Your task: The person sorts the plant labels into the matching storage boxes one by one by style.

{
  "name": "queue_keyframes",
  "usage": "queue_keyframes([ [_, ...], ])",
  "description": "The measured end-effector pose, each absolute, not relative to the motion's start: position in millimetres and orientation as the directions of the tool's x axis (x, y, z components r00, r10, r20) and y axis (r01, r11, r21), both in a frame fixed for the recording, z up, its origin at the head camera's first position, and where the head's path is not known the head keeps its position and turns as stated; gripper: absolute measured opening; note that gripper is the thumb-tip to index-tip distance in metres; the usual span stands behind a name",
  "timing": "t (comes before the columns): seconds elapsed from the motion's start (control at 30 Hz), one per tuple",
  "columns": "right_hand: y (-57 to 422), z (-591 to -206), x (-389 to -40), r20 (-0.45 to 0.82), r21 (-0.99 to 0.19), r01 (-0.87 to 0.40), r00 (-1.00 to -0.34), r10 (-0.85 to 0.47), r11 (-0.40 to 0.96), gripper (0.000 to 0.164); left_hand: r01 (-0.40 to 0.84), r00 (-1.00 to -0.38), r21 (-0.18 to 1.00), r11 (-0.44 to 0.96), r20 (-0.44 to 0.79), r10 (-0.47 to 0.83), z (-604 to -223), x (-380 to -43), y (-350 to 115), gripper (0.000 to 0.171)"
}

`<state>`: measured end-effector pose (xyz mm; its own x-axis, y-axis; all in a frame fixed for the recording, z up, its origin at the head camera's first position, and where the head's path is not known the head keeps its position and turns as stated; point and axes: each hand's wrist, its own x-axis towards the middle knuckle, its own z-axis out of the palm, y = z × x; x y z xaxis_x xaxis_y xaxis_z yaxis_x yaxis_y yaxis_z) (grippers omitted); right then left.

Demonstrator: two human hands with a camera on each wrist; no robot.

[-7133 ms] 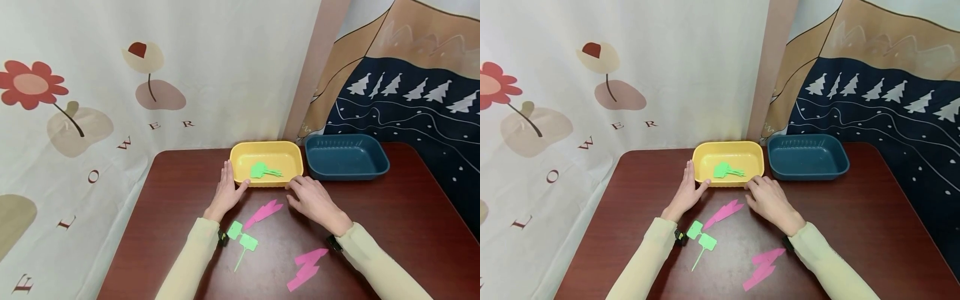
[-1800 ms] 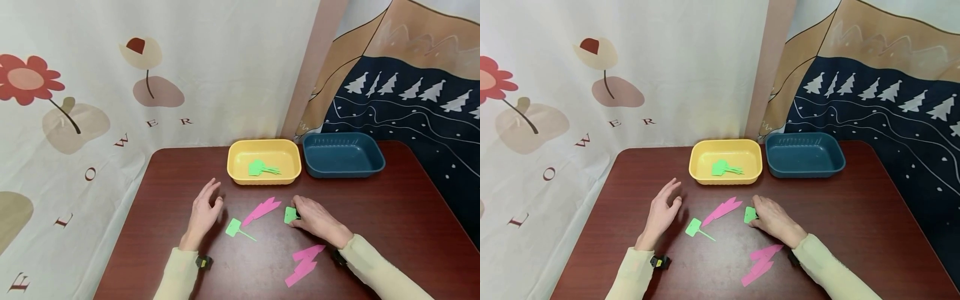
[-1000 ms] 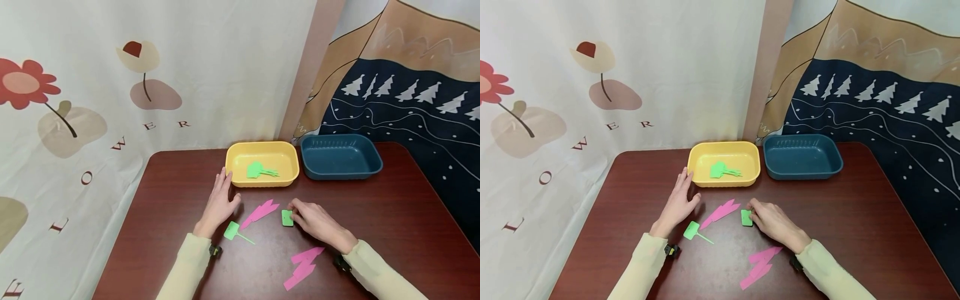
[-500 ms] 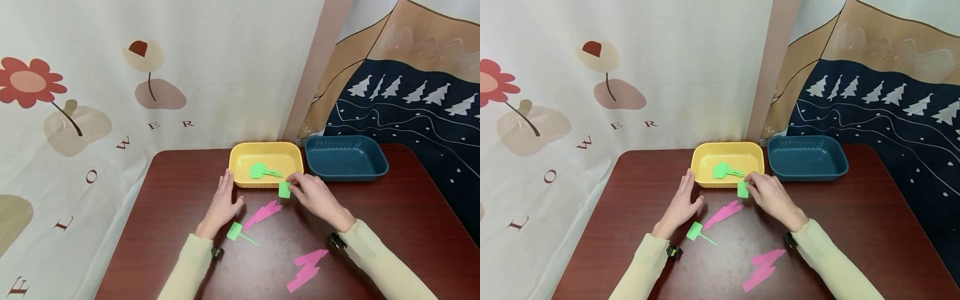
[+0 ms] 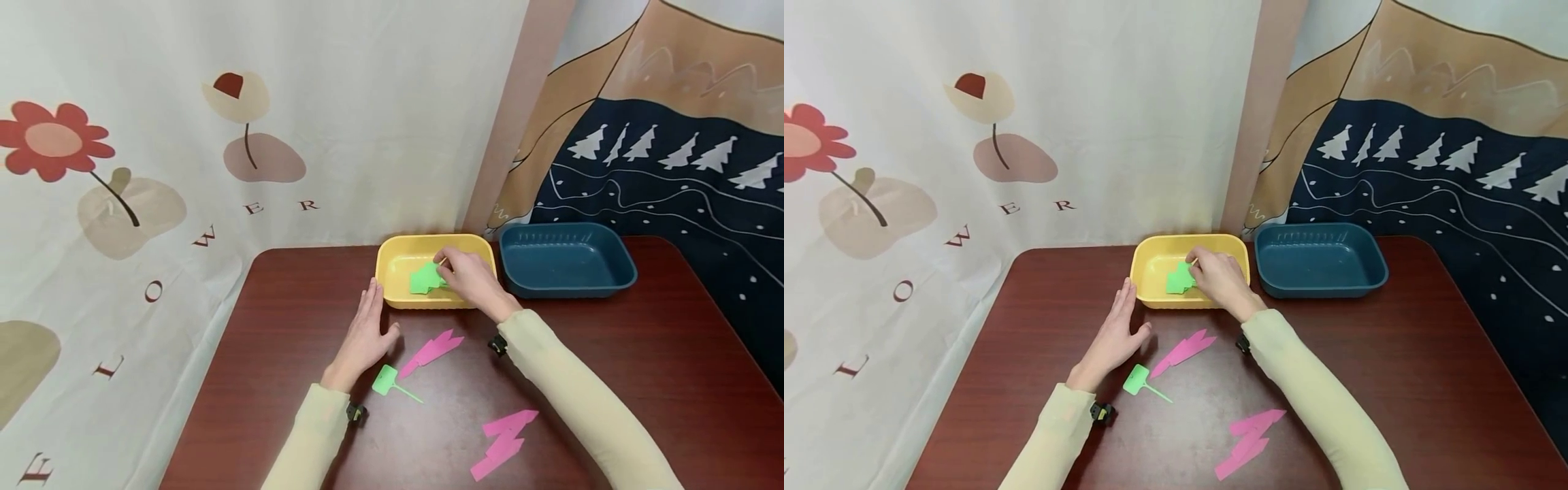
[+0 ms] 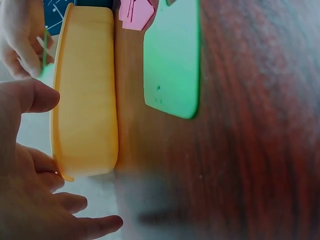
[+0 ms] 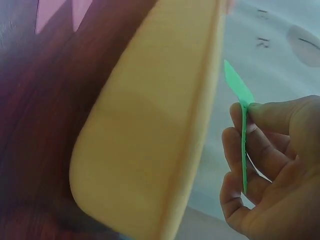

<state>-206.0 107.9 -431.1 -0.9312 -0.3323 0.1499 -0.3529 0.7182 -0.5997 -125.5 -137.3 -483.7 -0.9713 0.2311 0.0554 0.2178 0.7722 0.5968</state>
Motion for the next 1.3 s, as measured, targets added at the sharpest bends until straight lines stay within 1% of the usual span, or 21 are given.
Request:
queue_keyframes([
  [0.13, 96, -441, -219, 0.107, -0.571, -0.340, -0.933, -0.343, 0.747, 0.017, 0.209, -0.973, 0.600, 0.773, 0.049, 0.225, -484, -125, -137, 0.086],
  [0.37, 82, -451, -232, 0.037, -0.599, -0.281, -0.945, -0.325, 0.749, 0.019, 0.217, -0.972, 0.603, 0.768, 0.062, 0.226, -485, -125, -137, 0.086],
  [0.47, 79, -455, -235, 0.030, -0.574, -0.288, -0.943, -0.332, 0.767, 0.020, 0.213, -0.973, 0.606, 0.767, 0.059, 0.224, -485, -125, -137, 0.085],
  [0.6, 77, -459, -235, 0.065, -0.479, -0.316, -0.943, -0.326, 0.819, 0.018, 0.218, -0.972, 0.610, 0.762, 0.063, 0.227, -486, -125, -136, 0.086],
  [0.67, 76, -460, -234, 0.102, -0.428, -0.328, -0.944, -0.315, 0.842, 0.021, 0.219, -0.972, 0.612, 0.760, 0.066, 0.228, -486, -125, -136, 0.086],
  [0.77, 76, -459, -231, 0.158, -0.383, -0.338, -0.941, -0.300, 0.860, 0.024, 0.224, -0.971, 0.620, 0.752, 0.076, 0.226, -486, -124, -136, 0.086],
  [0.9, 78, -455, -223, 0.210, -0.377, -0.343, -0.936, -0.282, 0.860, 0.019, 0.232, -0.970, 0.621, 0.749, 0.089, 0.227, -487, -124, -137, 0.087],
  [1.03, 82, -450, -211, 0.221, -0.402, -0.342, -0.936, -0.272, 0.849, 0.018, 0.232, -0.970, 0.620, 0.750, 0.091, 0.225, -487, -124, -138, 0.087],
  [1.3, 87, -442, -174, 0.288, -0.405, -0.400, -0.909, -0.301, 0.822, 0.018, 0.220, -0.971, 0.630, 0.744, 0.068, 0.230, -486, -125, -139, 0.087],
])
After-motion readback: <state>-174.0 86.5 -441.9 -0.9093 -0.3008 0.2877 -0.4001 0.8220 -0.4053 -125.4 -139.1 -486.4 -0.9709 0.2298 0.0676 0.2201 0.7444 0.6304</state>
